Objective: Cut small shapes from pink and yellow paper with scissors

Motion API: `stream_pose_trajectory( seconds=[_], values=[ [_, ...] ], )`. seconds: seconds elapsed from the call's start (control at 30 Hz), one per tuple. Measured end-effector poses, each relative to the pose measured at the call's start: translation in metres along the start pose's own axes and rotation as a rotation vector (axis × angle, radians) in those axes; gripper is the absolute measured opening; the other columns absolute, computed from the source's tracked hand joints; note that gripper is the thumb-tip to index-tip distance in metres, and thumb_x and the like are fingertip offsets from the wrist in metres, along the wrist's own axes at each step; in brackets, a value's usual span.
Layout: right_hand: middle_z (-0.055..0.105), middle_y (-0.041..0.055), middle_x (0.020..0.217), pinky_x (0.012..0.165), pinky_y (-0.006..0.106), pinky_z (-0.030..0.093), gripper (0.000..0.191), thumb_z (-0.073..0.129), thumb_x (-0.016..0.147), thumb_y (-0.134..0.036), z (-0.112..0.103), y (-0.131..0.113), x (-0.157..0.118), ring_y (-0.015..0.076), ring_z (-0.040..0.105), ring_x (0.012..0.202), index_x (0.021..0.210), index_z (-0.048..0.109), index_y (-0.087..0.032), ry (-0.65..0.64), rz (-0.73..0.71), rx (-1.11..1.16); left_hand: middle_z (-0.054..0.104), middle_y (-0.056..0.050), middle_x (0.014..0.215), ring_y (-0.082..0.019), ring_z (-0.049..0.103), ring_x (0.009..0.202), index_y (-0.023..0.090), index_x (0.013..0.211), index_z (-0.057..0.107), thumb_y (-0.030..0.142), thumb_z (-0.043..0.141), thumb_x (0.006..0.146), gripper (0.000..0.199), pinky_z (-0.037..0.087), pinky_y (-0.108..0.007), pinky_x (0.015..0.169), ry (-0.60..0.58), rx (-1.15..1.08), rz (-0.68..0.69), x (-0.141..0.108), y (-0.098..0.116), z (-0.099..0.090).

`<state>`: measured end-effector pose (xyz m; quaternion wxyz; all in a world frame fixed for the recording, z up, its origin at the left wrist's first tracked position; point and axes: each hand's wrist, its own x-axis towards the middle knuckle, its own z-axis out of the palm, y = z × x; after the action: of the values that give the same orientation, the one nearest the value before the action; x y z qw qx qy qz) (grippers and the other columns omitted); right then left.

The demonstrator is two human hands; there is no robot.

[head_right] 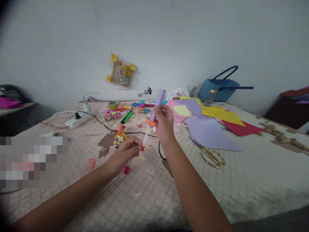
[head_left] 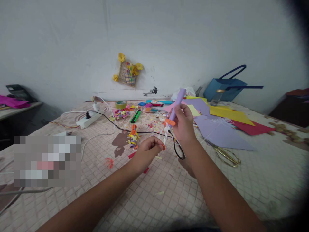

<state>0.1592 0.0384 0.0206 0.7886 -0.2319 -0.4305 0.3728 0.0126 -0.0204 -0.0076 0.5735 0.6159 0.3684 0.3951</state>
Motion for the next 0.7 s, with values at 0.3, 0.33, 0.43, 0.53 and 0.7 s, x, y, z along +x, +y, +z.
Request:
stream_pose_trajectory(
  seconds=[0.3, 0.33, 0.43, 0.53, 0.7],
  values=[
    [0.050, -0.0073, 0.061, 0.050, 0.022, 0.046, 0.020, 0.069, 0.071, -0.032, 0.000, -0.002, 0.000, 0.0076, 0.050, 0.052, 0.078, 0.053, -0.022, -0.005, -0.015, 0.016, 0.048, 0.005, 0.056, -0.006, 0.038, 0.048, 0.016, 0.069, 0.052, 0.024, 0.051, 0.072, 0.009, 0.027, -0.020, 0.046, -0.006, -0.009, -0.026, -0.002, 0.002, 0.000],
    [0.050, -0.0073, 0.060, 0.050, 0.021, 0.046, 0.020, 0.069, 0.071, -0.032, 0.000, -0.002, 0.000, 0.0075, 0.050, 0.052, 0.078, 0.053, -0.022, -0.006, -0.019, 0.020, 0.048, 0.005, 0.057, -0.006, 0.038, 0.049, 0.016, 0.070, 0.052, 0.024, 0.051, 0.073, 0.009, 0.027, -0.019, 0.046, -0.009, -0.012, -0.024, -0.001, 0.002, 0.000],
    [0.050, -0.0072, 0.060, 0.048, 0.021, 0.045, 0.019, 0.069, 0.071, -0.031, 0.000, -0.002, 0.001, 0.0071, 0.050, 0.051, 0.077, 0.053, -0.022, -0.010, -0.026, 0.032, 0.048, 0.004, 0.062, -0.006, 0.040, 0.051, 0.015, 0.072, 0.052, 0.024, 0.052, 0.073, 0.008, 0.030, -0.019, 0.048, -0.022, -0.019, -0.011, 0.001, -0.002, -0.001],
    [0.051, -0.0073, 0.059, 0.046, 0.021, 0.044, 0.020, 0.069, 0.071, -0.031, 0.001, -0.003, 0.000, 0.0077, 0.050, 0.050, 0.077, 0.053, -0.022, -0.009, -0.022, 0.047, 0.048, 0.004, 0.066, -0.006, 0.043, 0.053, 0.015, 0.076, 0.053, 0.026, 0.056, 0.072, 0.013, 0.031, -0.020, 0.049, -0.054, -0.016, -0.009, 0.003, -0.007, -0.002],
    [0.052, -0.0075, 0.060, 0.047, 0.020, 0.044, 0.021, 0.069, 0.071, -0.032, 0.000, -0.003, 0.001, 0.0071, 0.051, 0.050, 0.077, 0.052, -0.022, -0.005, -0.035, 0.034, 0.047, 0.005, 0.063, -0.005, 0.040, 0.049, 0.014, 0.081, 0.052, 0.030, 0.061, 0.068, 0.022, 0.029, -0.019, 0.045, -0.089, 0.028, 0.006, 0.006, -0.011, -0.001]
  ],
)
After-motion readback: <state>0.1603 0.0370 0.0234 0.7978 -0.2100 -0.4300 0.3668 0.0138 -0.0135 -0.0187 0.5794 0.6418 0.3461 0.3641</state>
